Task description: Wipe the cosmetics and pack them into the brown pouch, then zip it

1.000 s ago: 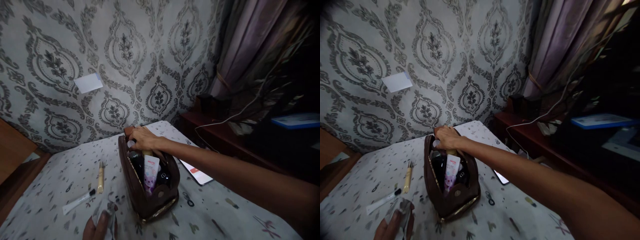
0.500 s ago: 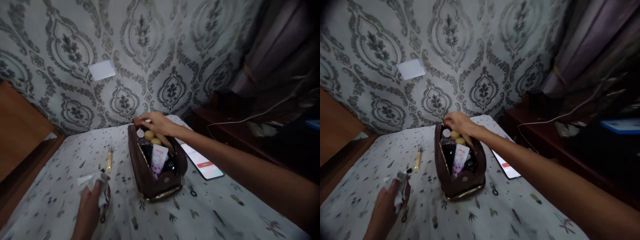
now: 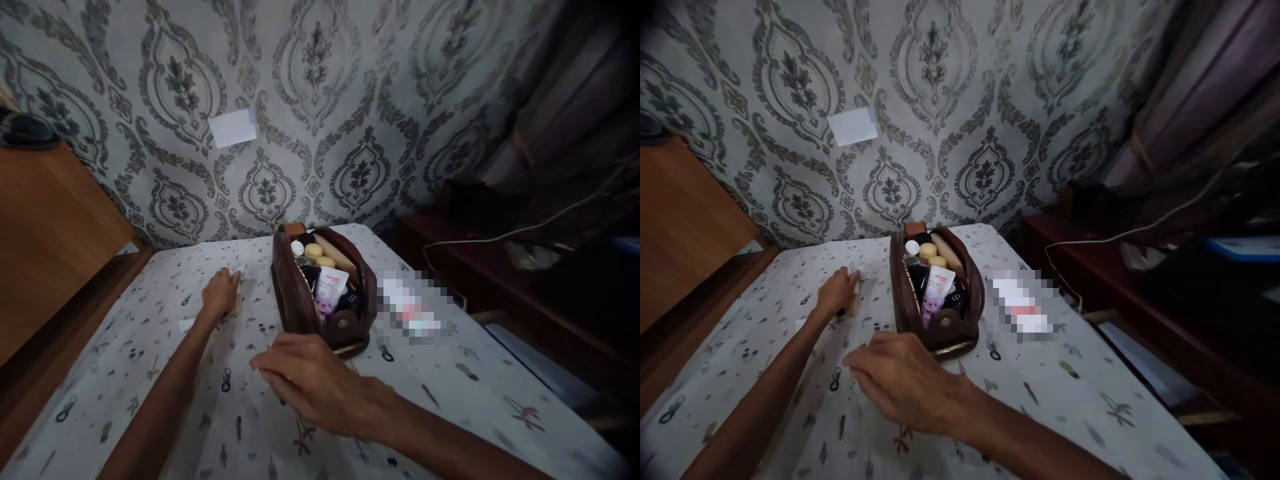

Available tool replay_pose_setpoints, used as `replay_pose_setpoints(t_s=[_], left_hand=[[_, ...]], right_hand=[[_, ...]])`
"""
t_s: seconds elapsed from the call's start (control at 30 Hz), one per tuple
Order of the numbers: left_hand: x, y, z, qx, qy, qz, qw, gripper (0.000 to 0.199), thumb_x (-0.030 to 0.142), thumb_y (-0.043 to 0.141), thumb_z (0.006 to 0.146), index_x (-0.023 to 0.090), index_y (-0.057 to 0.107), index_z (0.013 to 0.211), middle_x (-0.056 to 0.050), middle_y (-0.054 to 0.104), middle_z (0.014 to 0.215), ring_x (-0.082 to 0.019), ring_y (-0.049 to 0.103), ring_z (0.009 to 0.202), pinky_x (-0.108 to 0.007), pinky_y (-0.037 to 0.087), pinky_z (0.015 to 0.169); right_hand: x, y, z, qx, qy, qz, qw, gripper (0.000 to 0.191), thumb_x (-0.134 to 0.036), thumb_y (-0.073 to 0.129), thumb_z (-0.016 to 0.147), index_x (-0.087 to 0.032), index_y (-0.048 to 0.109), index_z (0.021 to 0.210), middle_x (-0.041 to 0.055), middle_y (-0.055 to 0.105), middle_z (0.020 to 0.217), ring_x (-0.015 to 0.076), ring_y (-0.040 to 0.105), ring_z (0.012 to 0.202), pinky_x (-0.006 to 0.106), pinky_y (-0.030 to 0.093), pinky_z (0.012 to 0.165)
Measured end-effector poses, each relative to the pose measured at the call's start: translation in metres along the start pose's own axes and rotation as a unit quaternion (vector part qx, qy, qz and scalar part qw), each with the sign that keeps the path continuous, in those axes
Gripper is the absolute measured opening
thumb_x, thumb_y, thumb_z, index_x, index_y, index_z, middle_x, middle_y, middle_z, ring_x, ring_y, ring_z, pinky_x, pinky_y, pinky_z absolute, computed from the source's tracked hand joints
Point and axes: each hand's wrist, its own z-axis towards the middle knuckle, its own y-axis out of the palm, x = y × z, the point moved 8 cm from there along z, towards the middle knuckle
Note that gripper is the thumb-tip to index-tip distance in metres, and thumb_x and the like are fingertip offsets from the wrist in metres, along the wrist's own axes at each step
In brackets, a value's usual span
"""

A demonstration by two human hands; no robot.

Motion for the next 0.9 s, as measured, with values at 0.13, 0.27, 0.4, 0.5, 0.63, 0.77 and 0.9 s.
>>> replay_pose_setpoints(t_s=[0.13,0.27,0.4,0.5,0.63,0.77,0.9], left_hand=[[0.009,0.028,0.014,-0.044,0.009,0.05,0.998,0.034,0.039,0.063,0.092,0.015,0.061,0.116,-0.012,0.061,0.127,-0.028,0.057,0.118,-0.051,0.044,0.102],[0.012,0.02,0.013,-0.069,0.03,0.003,0.997,0.03,0.038,0.064,0.093,0.015,0.064,0.112,-0.008,0.065,0.116,-0.023,0.063,0.105,-0.046,0.052,0.093],[0.018,-0.005,-0.021,-0.072,0.078,-0.138,0.985,0.029,0.041,0.059,0.091,0.014,0.064,0.099,-0.005,0.068,0.095,-0.019,0.063,0.089,-0.033,0.051,0.081],[0.016,-0.02,-0.071,-0.059,0.099,-0.25,0.961,0.039,0.051,0.048,0.092,0.016,0.059,0.103,-0.001,0.064,0.086,-0.016,0.06,0.076,-0.026,0.048,0.069],[0.003,-0.035,-0.127,-0.04,0.097,-0.332,0.937,0.034,0.054,0.056,0.087,0.02,0.052,0.093,0.006,0.049,0.071,-0.012,0.048,0.063,-0.023,0.041,0.06],[-0.013,-0.055,-0.139,-0.026,0.069,-0.384,0.921,0.033,0.05,0.068,0.08,0.021,0.054,0.087,0.006,0.049,0.072,-0.012,0.048,0.068,-0.022,0.04,0.065],[-0.031,-0.06,-0.131,-0.086,-0.006,-0.45,0.889,0.036,0.052,0.073,0.071,0.018,0.061,0.077,0.002,0.059,0.07,-0.014,0.054,0.067,-0.024,0.042,0.063]], right_hand=[[0.016,0.035,-0.012,-0.025,0.092,0.02,0.995,0.022,-0.016,0.052,0.095,-0.016,0.073,0.101,0.0065,0.07,0.083,0.0155,0.065,0.076,0.024,0.048,0.07],[0.041,0.047,-0.019,0.003,0.211,0.124,0.97,0.022,-0.018,0.054,0.092,-0.016,0.073,0.103,0.0043,0.072,0.082,0.0142,0.064,0.069,0.024,0.048,0.07],[0.07,0.055,-0.02,0.101,0.305,0.186,0.929,0.03,-0.03,0.05,0.095,-0.017,0.065,0.118,0.0079,0.071,0.1,0.0187,0.066,0.092,0.031,0.052,0.084],[0.077,0.08,-0.016,0.146,0.356,0.266,0.884,0.037,-0.034,0.05,0.095,-0.019,0.055,0.128,0.0089,0.064,0.112,0.0194,0.064,0.103,0.034,0.053,0.092],[0.055,0.125,-0.004,0.12,0.347,0.416,0.832,0.035,-0.033,0.041,0.097,-0.02,0.044,0.129,0.0015,0.057,0.09,0.0124,0.06,0.069,0.026,0.053,0.068],[0.033,0.129,0.001,0.114,0.274,0.271,0.916,0.021,-0.033,0.041,0.097,-0.019,0.05,0.111,-0.0024,0.049,0.075,0.0123,0.047,0.061,0.023,0.04,0.058],[0.028,0.13,-0.002,0.075,0.229,0.141,0.96,0.028,-0.036,0.037,0.1,-0.02,0.051,0.118,-0.0017,0.054,0.075,0.0139,0.05,0.066,0.024,0.037,0.063]])
